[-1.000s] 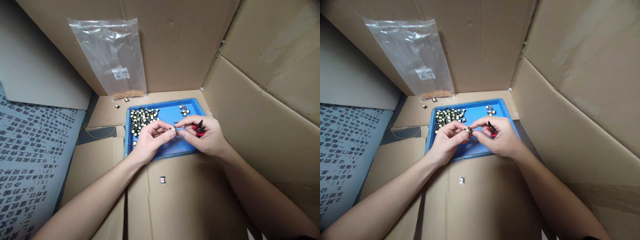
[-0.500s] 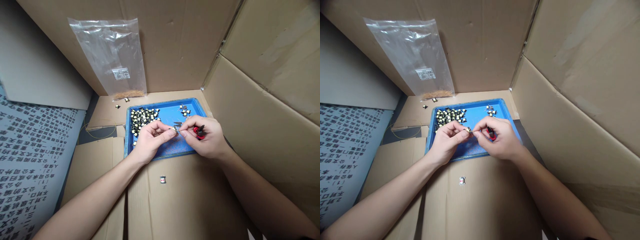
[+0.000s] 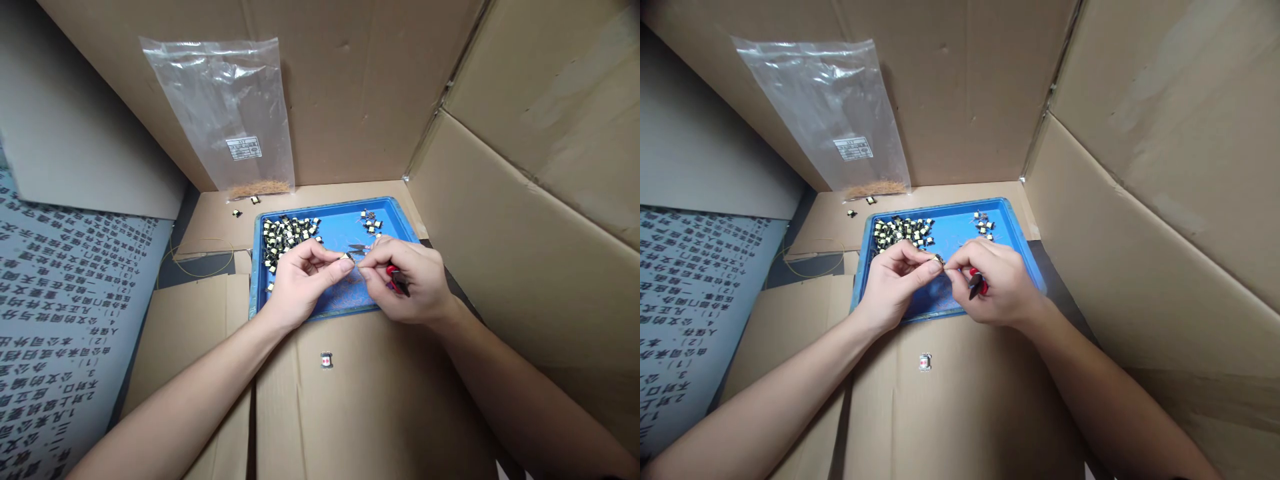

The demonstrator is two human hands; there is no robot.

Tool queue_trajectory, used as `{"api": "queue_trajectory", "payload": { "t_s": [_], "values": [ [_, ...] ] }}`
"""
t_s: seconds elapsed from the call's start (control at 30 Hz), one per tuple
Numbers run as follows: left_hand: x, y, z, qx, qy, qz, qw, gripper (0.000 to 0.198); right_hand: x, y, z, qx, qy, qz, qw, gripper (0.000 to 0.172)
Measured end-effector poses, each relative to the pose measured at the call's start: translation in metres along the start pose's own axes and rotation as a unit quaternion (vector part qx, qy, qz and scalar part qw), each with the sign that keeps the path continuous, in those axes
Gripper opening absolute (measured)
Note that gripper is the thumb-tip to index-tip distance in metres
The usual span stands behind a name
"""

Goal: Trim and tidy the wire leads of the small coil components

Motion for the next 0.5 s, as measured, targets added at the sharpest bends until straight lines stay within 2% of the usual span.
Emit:
{"api": "queue_trajectory", "payload": {
  "t_s": [0.13,0.3,0.4,0.5],
  "values": [
    [0.000,0.004,0.001,-0.026,-0.001,0.007,1.000,0.037,0.004,0.000,0.000,0.016,0.002,0.021,1.000,0.018],
    [0.002,0.005,0.002,-0.025,-0.003,-0.004,1.000,0.040,-0.009,0.008,0.000,-0.002,-0.102,0.084,0.991,0.009],
    [0.002,0.004,0.003,-0.020,-0.004,-0.009,1.000,0.044,-0.017,0.007,0.001,0.001,-0.132,0.092,0.987,0.022],
    [0.000,0.004,0.004,-0.012,-0.020,-0.010,1.000,0.043,-0.019,0.001,0.003,0.011,-0.125,0.075,0.989,0.031]
  ]
}}
Point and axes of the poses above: each hand's wrist, its own z-axis towards the middle knuckle, its own y-axis out of the back of the hand, x = y × z, the point moved 7 cm from there along z, towards the middle knuckle
